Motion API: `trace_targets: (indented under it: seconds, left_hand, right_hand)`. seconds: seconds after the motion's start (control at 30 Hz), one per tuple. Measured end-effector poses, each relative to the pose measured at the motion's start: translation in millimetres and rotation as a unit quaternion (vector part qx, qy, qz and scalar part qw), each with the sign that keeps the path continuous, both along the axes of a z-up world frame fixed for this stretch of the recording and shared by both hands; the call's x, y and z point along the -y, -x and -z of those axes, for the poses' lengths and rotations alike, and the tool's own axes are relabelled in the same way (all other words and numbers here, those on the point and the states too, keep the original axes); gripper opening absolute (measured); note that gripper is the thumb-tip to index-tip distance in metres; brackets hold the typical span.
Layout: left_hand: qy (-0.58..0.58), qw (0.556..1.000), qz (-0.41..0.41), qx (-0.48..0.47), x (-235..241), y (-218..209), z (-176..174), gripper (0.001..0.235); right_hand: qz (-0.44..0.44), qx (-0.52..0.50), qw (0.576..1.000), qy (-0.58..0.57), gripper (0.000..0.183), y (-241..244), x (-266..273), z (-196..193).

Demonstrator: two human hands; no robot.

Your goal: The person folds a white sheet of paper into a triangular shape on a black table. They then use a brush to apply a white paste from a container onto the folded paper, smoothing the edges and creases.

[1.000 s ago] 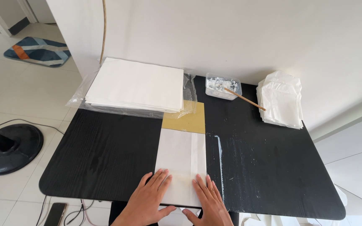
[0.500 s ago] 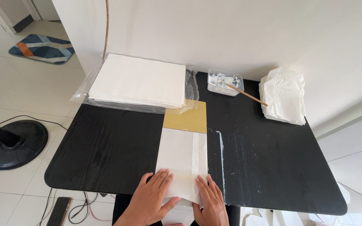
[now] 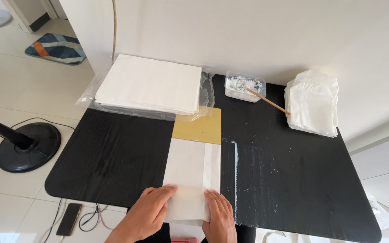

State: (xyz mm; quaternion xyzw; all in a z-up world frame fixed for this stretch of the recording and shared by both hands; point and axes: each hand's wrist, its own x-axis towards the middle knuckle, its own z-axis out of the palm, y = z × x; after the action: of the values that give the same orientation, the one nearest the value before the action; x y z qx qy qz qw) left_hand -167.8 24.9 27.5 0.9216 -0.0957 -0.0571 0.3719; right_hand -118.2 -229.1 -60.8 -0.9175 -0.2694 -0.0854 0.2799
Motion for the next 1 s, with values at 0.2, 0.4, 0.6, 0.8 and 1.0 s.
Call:
trace_targets:
  seconds: [0.2,0.4,0.6,0.8,1.0]
  left_hand:
    - [0.012,0.994,-0.029,-0.108,-4,-22,-15,0.048]
    - [0.067,0.996,-0.026,-0.056,-4,-42,-2,0.037]
    - [0.118,0.99,-0.074,-0.032,-6,-51,4,0.035]
    - [0.07,0.99,-0.108,-0.049,3,-57,5,0.038]
    - [0.077,0.994,-0.072,0.022,3,-62,20,0.035]
  right_hand:
    - [0.034,-0.165,0.985,0.042,0.062,-16,-2,-25]
    - [0.123,-0.272,0.952,0.065,0.038,-27,-24,-66]
    - [0.053,-0.411,0.909,0.04,0.079,-23,-25,-146]
    - [0.007,-0.345,0.93,-0.124,0.054,-36,-17,-107]
    - [0.023,-0.318,0.946,-0.059,0.044,-48,-15,-102]
